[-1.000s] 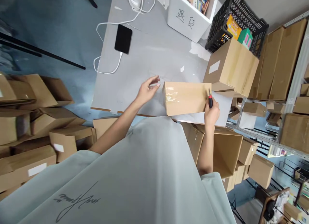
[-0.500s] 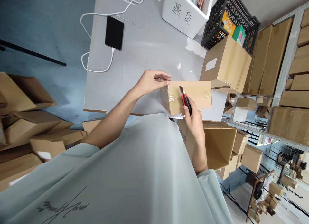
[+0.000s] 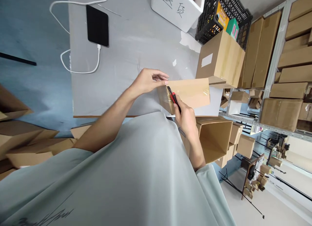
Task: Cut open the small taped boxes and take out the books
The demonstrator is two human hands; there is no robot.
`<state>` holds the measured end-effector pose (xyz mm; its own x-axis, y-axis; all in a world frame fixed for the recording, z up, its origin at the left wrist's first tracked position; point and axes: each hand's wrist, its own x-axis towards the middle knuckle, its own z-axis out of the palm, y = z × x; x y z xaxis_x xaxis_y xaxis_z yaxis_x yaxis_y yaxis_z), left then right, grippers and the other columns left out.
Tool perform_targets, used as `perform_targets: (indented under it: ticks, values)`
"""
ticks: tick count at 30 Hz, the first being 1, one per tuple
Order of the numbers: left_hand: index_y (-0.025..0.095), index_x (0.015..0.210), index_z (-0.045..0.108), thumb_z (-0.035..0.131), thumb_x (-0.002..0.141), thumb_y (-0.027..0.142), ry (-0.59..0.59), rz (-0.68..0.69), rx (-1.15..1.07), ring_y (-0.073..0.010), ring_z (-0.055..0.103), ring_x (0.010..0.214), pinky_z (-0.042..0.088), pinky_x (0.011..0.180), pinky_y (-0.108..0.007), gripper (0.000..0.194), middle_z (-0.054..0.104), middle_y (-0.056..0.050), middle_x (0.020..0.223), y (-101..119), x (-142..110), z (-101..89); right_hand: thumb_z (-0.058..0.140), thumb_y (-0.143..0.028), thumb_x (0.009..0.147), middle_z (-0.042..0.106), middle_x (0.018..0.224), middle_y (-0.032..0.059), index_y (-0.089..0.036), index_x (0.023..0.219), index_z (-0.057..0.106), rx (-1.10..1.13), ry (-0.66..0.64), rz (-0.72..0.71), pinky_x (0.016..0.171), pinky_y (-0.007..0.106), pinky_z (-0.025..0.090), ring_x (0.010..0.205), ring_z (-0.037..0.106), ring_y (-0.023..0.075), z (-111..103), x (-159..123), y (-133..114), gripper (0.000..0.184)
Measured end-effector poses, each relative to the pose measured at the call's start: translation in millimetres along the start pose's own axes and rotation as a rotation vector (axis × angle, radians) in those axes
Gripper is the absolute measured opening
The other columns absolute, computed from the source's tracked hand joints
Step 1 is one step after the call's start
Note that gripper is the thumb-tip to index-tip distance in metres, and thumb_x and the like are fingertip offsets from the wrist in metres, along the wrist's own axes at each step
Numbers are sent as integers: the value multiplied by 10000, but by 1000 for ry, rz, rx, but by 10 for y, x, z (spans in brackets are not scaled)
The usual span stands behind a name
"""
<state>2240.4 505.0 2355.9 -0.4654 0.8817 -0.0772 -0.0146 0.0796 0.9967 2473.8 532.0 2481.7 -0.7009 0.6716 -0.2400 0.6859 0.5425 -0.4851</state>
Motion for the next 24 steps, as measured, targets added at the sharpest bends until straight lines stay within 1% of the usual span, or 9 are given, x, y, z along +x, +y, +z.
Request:
perform_targets:
  ticks: [3,6,9,12,14,16,19,21,24]
  values:
    - [221,1078,900,973,829,355,-5,0,-17,-275,834,1043,659,1043,-423,292,892,-78,1057,9,-12,6,432,-364,1175,799,1517,96,-250,1712,598,-34,10,11,1111,463,653,1402,775,344,19,-8,-59,573]
    - [216,1080,897,978,823,361,-4,-3,-37,-276,835,1060,662,1059,-420,306,893,-81,1081,7,-16,12,423,-352,1172,806,1499,118,-241,1712,593,-82,11,19,1021,430,664,1239,842,333,22,-12,-112,577]
    - [216,1090,894,982,817,356,-3,-12,-47,-280,836,1070,668,1070,-425,319,894,-77,1089,-4,-12,21,416,-343,1174,820,1467,127,-239,1722,576,-129,-5,40,939,388,652,1091,864,308,-2,-15,-172,580]
    - [218,1076,896,958,826,299,1,-5,-60,-278,837,1065,670,1075,-429,270,892,-72,1074,-19,-5,35,397,-323,1185,843,1397,128,-250,1737,552,-198,-29,76,924,367,630,1093,851,310,-19,-28,-285,578]
    - [224,1057,897,947,825,265,9,-3,-68,-276,836,1061,671,1076,-434,240,889,-67,1061,-29,-2,46,379,-294,1191,854,1319,143,-243,1761,516,-296,-61,126,924,371,625,1093,844,319,11,-37,-408,588]
    - [234,1041,896,944,820,247,17,-5,-73,-277,836,1059,673,1073,-440,226,888,-61,1052,-35,0,54,378,-235,1183,849,1237,165,-221,1803,446,-448,-103,210,903,384,634,1029,844,320,84,-36,-560,624]
    - [241,1040,894,930,826,225,23,-6,-69,-275,835,1068,669,1079,-438,218,889,-57,1061,-35,-4,60,414,-125,1135,817,1216,183,-211,1857,315,-671,-172,313,847,373,658,933,843,285,225,-7,-783,734]
    - [242,1054,893,906,844,209,25,-5,-55,-271,836,1071,664,1086,-435,213,890,-55,1072,-29,-11,64,430,-71,1104,797,1247,188,-221,1871,268,-755,-211,334,823,345,669,916,844,257,282,17,-885,798]
    - [252,1074,895,875,867,200,36,-7,-30,-270,837,1061,661,1094,-443,214,891,-45,1067,-16,-33,83,441,-52,1098,795,1224,180,-227,1871,267,-812,-279,336,803,320,678,908,850,240,272,25,-951,811]
